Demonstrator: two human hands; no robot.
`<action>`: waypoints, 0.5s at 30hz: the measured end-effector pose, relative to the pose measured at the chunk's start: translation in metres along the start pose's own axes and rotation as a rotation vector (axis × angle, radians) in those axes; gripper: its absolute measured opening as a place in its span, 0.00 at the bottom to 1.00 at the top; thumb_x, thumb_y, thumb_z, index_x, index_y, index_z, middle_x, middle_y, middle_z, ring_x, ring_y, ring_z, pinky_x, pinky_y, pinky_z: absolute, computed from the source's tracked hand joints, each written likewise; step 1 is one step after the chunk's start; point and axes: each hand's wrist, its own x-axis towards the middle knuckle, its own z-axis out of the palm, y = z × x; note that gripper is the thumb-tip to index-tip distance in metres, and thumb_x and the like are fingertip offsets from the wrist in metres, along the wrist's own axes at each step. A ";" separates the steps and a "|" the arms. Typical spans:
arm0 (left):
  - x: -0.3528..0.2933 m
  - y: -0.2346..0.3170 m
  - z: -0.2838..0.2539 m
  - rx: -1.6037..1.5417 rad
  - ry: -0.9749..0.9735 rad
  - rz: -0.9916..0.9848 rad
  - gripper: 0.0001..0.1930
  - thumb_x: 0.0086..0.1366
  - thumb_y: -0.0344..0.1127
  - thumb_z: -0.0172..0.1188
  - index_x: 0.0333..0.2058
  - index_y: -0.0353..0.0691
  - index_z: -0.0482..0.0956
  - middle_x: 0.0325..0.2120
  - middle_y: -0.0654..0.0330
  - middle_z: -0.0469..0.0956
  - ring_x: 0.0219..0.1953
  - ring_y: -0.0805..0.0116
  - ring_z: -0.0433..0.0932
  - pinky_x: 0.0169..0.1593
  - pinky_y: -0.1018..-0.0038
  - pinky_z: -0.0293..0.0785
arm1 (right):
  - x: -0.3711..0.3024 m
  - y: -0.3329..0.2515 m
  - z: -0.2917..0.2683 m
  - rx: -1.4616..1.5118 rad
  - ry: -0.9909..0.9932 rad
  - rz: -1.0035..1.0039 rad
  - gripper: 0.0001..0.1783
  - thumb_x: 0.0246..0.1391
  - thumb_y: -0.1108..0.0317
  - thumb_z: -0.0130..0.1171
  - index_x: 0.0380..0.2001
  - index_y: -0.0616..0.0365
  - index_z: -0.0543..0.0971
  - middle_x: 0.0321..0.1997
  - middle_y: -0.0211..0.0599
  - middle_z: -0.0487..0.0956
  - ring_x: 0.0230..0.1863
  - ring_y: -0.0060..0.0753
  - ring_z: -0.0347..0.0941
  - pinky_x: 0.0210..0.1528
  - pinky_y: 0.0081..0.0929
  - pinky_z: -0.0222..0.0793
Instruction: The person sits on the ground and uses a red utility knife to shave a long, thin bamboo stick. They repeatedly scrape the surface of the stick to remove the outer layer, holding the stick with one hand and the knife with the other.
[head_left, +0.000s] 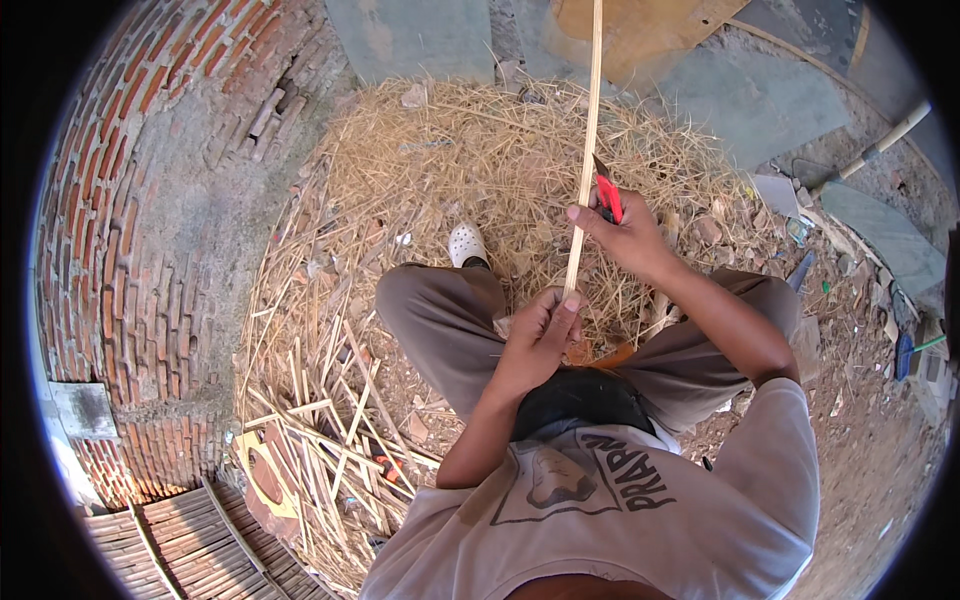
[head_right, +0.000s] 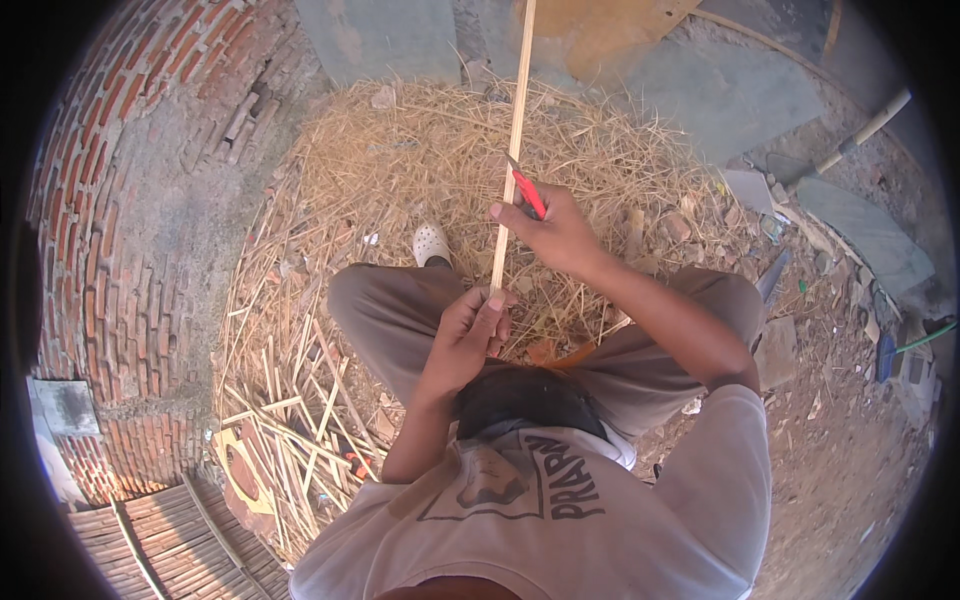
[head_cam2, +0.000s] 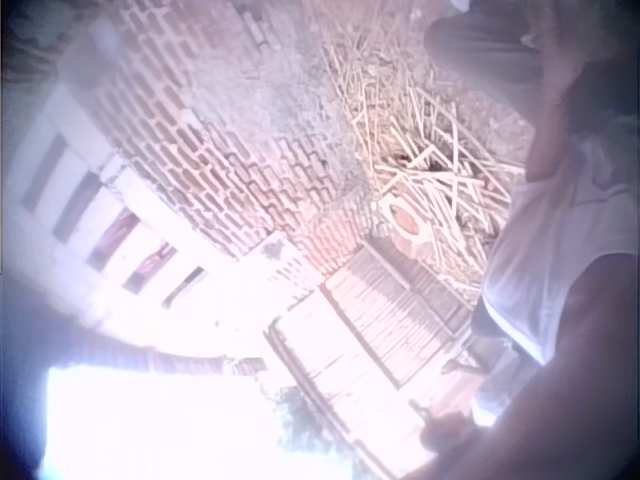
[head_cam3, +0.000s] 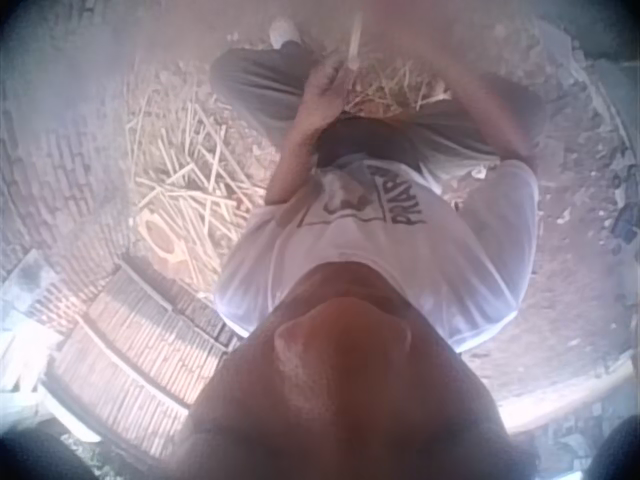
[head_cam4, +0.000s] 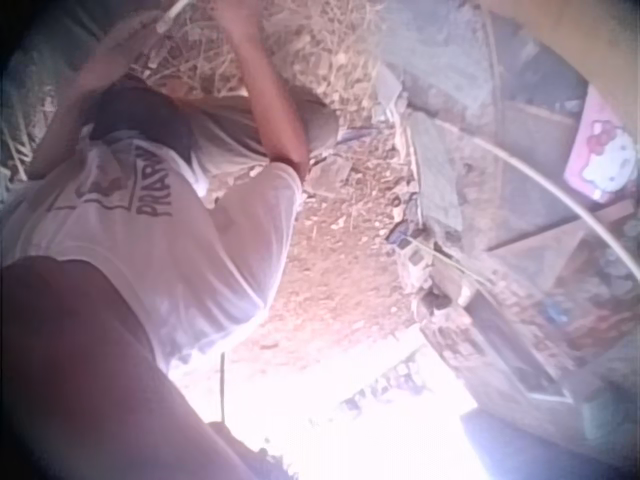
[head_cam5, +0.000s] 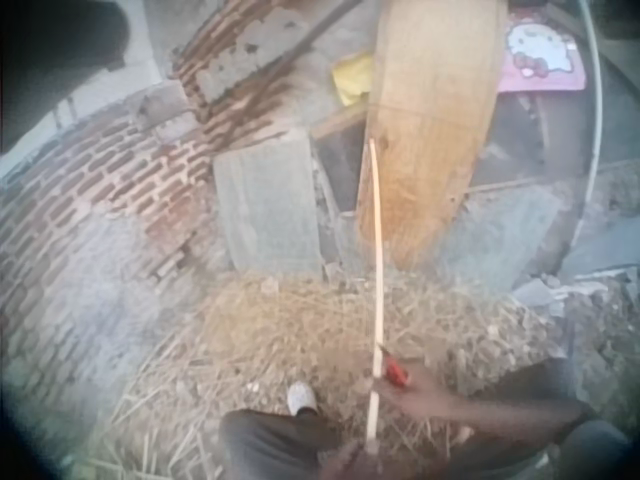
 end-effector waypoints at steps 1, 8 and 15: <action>0.000 -0.003 0.001 -0.043 0.006 -0.007 0.14 0.75 0.42 0.45 0.41 0.36 0.71 0.19 0.70 0.61 0.18 0.82 0.57 0.23 0.83 0.56 | 0.001 -0.001 0.000 0.006 0.013 -0.009 0.15 0.59 0.59 0.63 0.25 0.58 0.75 0.18 0.16 0.64 0.22 0.12 0.56 0.23 0.19 0.54; 0.006 0.014 0.005 -0.442 0.024 -0.044 0.14 0.76 0.44 0.41 0.33 0.42 0.65 0.15 0.71 0.55 0.16 0.81 0.52 0.21 0.81 0.52 | -0.007 -0.013 -0.016 -0.774 -0.052 -0.349 0.31 0.51 0.36 0.60 0.21 0.58 0.78 0.12 0.37 0.72 0.17 0.37 0.74 0.23 0.33 0.68; 0.003 0.038 0.000 -0.553 -0.049 -0.029 0.13 0.76 0.43 0.41 0.35 0.42 0.64 0.15 0.71 0.53 0.15 0.81 0.51 0.20 0.80 0.49 | -0.019 -0.016 -0.012 -0.938 0.010 -0.547 0.38 0.45 0.26 0.56 0.14 0.54 0.76 0.08 0.39 0.70 0.12 0.45 0.72 0.17 0.38 0.67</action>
